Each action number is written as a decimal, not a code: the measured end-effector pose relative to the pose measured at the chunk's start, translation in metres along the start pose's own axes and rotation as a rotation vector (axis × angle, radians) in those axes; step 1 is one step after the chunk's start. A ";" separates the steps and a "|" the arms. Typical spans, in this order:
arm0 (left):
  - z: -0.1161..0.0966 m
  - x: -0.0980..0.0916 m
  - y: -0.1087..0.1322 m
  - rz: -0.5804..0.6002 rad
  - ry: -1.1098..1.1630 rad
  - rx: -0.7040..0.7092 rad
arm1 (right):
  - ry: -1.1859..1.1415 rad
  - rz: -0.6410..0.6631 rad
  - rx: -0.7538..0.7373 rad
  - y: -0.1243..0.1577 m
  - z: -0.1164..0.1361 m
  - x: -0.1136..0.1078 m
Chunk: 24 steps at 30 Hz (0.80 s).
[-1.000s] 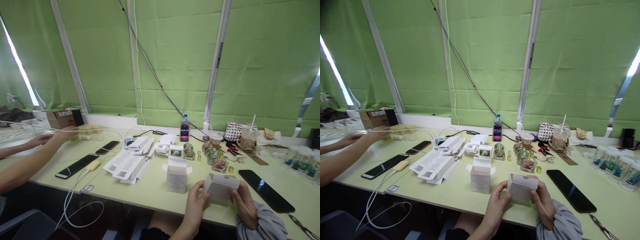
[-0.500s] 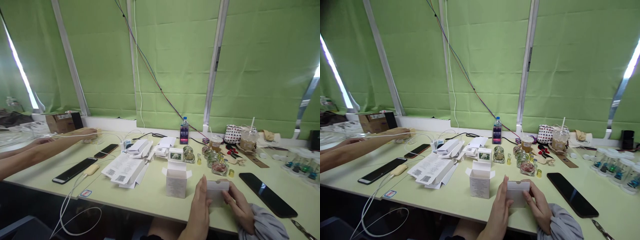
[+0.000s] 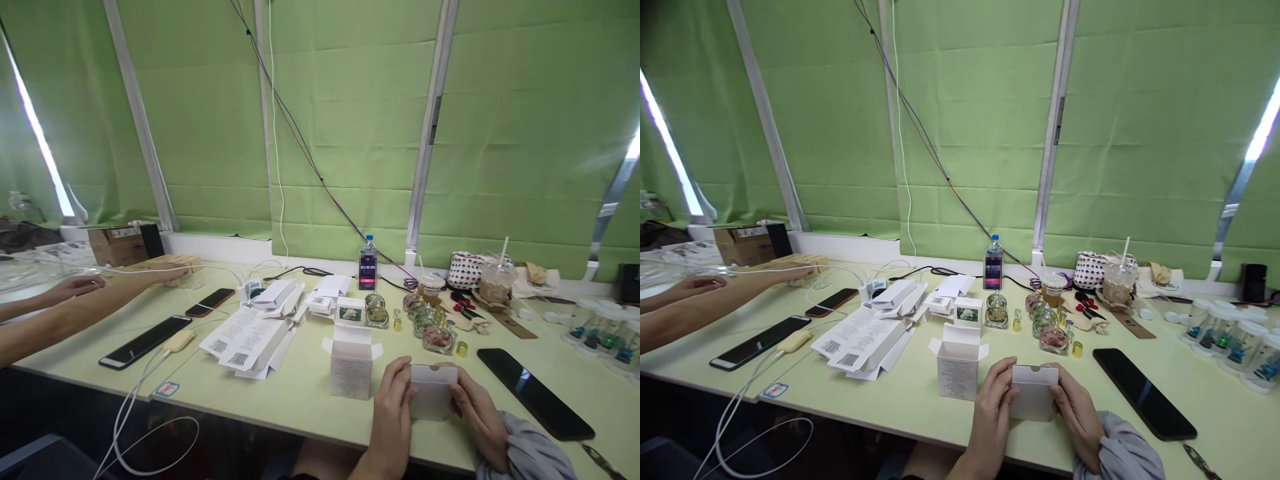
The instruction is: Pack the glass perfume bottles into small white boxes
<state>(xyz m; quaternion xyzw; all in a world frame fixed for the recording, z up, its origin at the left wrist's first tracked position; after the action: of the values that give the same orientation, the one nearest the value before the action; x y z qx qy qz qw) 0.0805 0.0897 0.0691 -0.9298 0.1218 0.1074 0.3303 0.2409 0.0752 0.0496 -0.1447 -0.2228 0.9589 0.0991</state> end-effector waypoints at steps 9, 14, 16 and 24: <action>-0.006 0.004 0.002 0.053 0.010 0.098 | 0.028 -0.045 -0.017 0.000 0.012 -0.002; -0.009 0.006 0.000 0.112 -0.007 0.083 | 0.102 -0.007 -0.048 -0.002 0.003 -0.002; -0.010 0.005 -0.001 0.113 0.001 0.073 | 0.116 -0.035 -0.056 -0.001 0.004 -0.005; -0.016 0.002 -0.001 0.118 -0.020 0.094 | 0.045 -0.079 -0.081 0.003 0.023 -0.005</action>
<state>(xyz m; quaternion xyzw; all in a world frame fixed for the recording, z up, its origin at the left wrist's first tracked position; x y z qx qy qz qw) 0.0843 0.0804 0.0812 -0.9034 0.1782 0.1300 0.3677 0.2378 0.0622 0.0690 -0.1613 -0.2647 0.9409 0.1362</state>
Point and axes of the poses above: each hand's wrist, its own y-axis away from the middle knuckle, its own x-axis out of the palm, z = x × y, the point moved 10 cm from there along -y, towards the middle knuckle, and after that the axes turned 5 degrees about -y, right-handed, at the moved point
